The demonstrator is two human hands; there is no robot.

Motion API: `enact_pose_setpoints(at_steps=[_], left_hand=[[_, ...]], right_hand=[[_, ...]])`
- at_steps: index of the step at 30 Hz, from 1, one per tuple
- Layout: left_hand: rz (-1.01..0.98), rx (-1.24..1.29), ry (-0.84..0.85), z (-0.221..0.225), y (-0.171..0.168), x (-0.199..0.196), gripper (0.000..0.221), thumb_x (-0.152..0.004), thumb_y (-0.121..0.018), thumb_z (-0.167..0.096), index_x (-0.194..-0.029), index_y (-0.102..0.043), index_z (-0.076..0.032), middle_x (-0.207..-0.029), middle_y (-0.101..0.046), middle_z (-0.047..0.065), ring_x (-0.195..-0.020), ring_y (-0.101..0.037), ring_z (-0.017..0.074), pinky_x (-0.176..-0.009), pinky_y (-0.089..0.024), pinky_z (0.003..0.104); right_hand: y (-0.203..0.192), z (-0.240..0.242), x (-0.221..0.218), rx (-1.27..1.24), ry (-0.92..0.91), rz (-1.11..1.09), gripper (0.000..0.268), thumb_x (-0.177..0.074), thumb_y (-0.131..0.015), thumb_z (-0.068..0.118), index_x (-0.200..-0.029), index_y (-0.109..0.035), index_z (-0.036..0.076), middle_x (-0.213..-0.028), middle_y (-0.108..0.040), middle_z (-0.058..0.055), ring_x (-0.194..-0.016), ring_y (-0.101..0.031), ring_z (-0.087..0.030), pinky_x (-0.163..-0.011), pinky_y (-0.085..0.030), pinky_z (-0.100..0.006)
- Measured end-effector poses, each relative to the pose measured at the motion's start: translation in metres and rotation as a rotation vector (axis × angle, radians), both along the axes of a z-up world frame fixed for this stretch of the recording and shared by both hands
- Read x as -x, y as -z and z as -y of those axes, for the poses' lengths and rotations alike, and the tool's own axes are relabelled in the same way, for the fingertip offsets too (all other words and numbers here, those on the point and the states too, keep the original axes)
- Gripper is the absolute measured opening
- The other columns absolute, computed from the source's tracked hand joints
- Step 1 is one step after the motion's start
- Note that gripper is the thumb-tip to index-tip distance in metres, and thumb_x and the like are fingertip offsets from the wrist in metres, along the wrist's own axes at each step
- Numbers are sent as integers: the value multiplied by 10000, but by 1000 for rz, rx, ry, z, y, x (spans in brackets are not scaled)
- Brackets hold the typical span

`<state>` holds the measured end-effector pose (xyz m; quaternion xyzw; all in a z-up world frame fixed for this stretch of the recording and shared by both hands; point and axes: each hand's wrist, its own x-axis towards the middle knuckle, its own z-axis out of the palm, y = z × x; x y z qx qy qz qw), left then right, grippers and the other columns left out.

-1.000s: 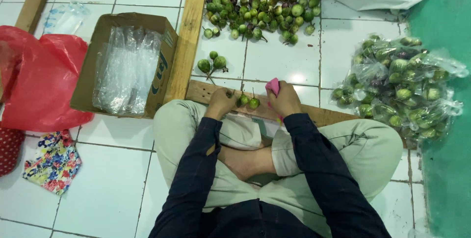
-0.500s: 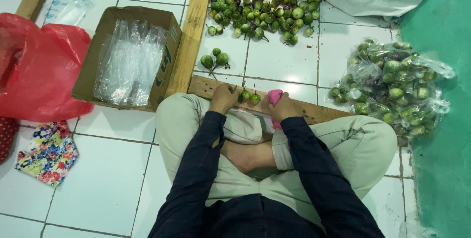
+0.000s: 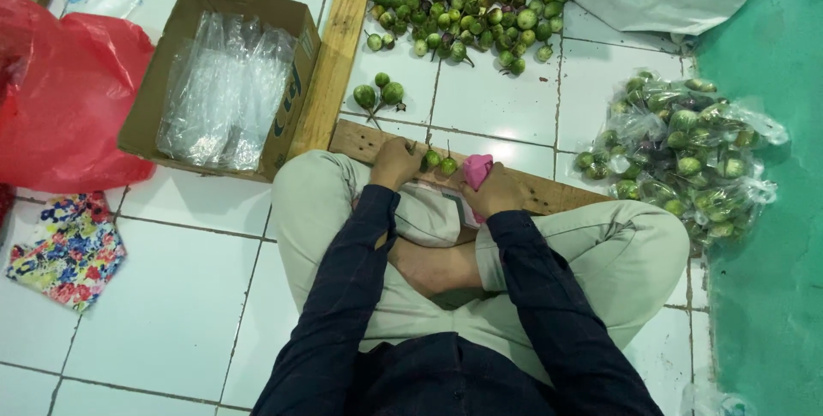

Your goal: Cleaning and packaging small vegetables using a cloth and plastic bags

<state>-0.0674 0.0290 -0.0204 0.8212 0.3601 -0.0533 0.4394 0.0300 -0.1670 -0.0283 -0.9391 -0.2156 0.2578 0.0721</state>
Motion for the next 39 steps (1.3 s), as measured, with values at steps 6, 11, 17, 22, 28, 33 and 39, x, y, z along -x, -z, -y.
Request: enact_pose_setpoints(at_steps=[6, 11, 17, 22, 28, 33, 39], left_hand=[[-4, -25, -5, 3, 6, -5, 507, -924, -593, -271, -1281, -633, 87, -1172, -683, 274, -1111, -684, 420, -863, -596, 529], [24, -140, 16, -5, 33, -12, 451, -916, -600, -289, -1217, -669, 40, -1137, -669, 234, -1106, -676, 401, -892, -585, 486], [113, -231, 35, 1, 26, -11, 428, -919, -591, -246, -1212, -659, 59, -1147, -606, 246, -1125, -639, 436, -935, -548, 516], [149, -149, 86, 24, -20, -8, 570, -965, -636, -319, -1333, -569, 111, -1356, -472, 347, -1294, -506, 528, -1020, -480, 624], [415, -325, -10, 42, -63, -5, 1125, -816, -750, -668, -1552, -315, 64, -1561, -166, 420, -1452, -176, 617, -1102, -119, 812], [381, -584, -36, 36, -55, -5, 1071, -715, -843, -374, -1565, -331, 30, -1599, -155, 404, -1480, -135, 593, -1107, -74, 807], [489, -517, -193, 9, -77, 8, 1118, -798, -785, -564, -1594, -256, 16, -1626, -75, 378, -1502, -88, 580, -1117, -74, 803]], right_hand=[[-23, 6, -3, 38, -41, 42, 743, -909, -521, 604, -1317, -523, -16, -1216, -656, -267, -1150, -652, -470, -859, -570, -553], [-25, 16, -13, -78, 58, -18, 651, -935, -572, 496, -1321, -538, -27, -1280, -598, -290, -1190, -611, -498, -879, -572, -552], [-6, 20, -16, -121, 11, 1, 569, -944, -580, 431, -1279, -578, -29, -1222, -597, -264, -1126, -657, -432, -786, -607, -486], [-28, 5, 11, -152, -3, 66, 555, -934, -648, 390, -1291, -580, -30, -1224, -577, -244, -1145, -644, -419, -802, -608, -463], [-52, -13, 29, -686, -219, 468, 968, -827, -808, 199, -1588, -260, -44, -1539, -245, -411, -1391, -293, -633, -1050, -386, -698], [-59, -32, 25, -582, -349, 79, 838, -866, -621, 133, -1596, -238, -18, -1602, -274, -309, -1482, -250, -508, -1144, -255, -708], [-90, -55, 42, -885, -329, 433, 880, -924, -592, 48, -1649, -93, 31, -1686, -86, -245, -1527, -188, -458, -1196, -311, -518]])
